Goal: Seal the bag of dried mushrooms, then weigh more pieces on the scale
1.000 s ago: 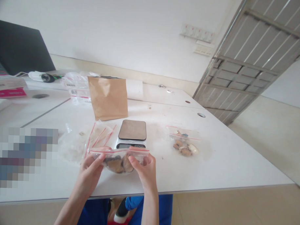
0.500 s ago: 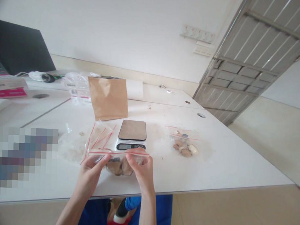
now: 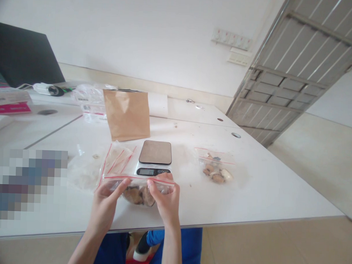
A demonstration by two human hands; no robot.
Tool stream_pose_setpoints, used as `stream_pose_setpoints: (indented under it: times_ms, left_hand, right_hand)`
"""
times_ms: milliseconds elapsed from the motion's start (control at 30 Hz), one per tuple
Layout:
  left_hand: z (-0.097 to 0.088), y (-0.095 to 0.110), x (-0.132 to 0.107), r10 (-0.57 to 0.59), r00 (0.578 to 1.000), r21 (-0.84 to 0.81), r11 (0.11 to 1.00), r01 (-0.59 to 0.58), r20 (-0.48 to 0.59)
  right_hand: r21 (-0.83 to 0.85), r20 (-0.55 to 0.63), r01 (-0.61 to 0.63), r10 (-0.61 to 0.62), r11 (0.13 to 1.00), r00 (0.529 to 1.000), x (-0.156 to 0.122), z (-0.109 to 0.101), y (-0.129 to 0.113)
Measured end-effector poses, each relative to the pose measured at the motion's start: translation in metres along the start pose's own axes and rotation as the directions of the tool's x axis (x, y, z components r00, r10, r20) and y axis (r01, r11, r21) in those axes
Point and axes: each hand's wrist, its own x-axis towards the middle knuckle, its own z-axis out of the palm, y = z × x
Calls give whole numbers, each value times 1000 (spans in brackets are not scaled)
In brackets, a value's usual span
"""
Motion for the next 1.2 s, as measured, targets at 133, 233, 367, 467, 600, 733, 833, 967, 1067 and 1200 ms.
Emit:
stream_pose_setpoints:
  times_ms: [133,233,367,467,600,733,833,967,1067,1200]
  left_hand:
    - [-2,1,1,-71,995,-43,996,74,69]
    - [-2,2,1,-81,994,-49,995,85,74]
    - [0,3,2,-81,996,-41,996,82,40]
    - [1,4,2,-78,997,-24,997,78,29]
    - [1,5,3,-59,998,15,998,59,18]
    - [1,5,2,-40,999,75,996,39,11]
    - [1,6,1,-22,1000,101,995,23,-9]
    - [2,7,0,12,1000,109,994,-9,-20]
    - [1,7,1,13,1000,89,996,-12,-8]
    - [-5,4,3,-6,997,54,999,2,78]
  right_hand:
    - [5,33,-3,3,1000,999,1,-3,4]
    - [6,46,-19,19,1000,999,2,-5,8]
    - [-13,20,-13,13,1000,1000,3,-7,10]
    - [-51,16,13,-13,999,1000,3,-7,8]
    - [-65,1,43,-43,997,999,2,-5,7]
    - [-79,-23,54,-56,995,998,2,-4,6]
    - [-94,-34,53,-57,994,998,2,-3,4]
    - [-83,-39,49,-52,995,998,1,-2,2]
    - [-63,-44,39,-42,997,998,1,-2,3]
    - [-11,-21,33,-34,999,999,2,-5,4]
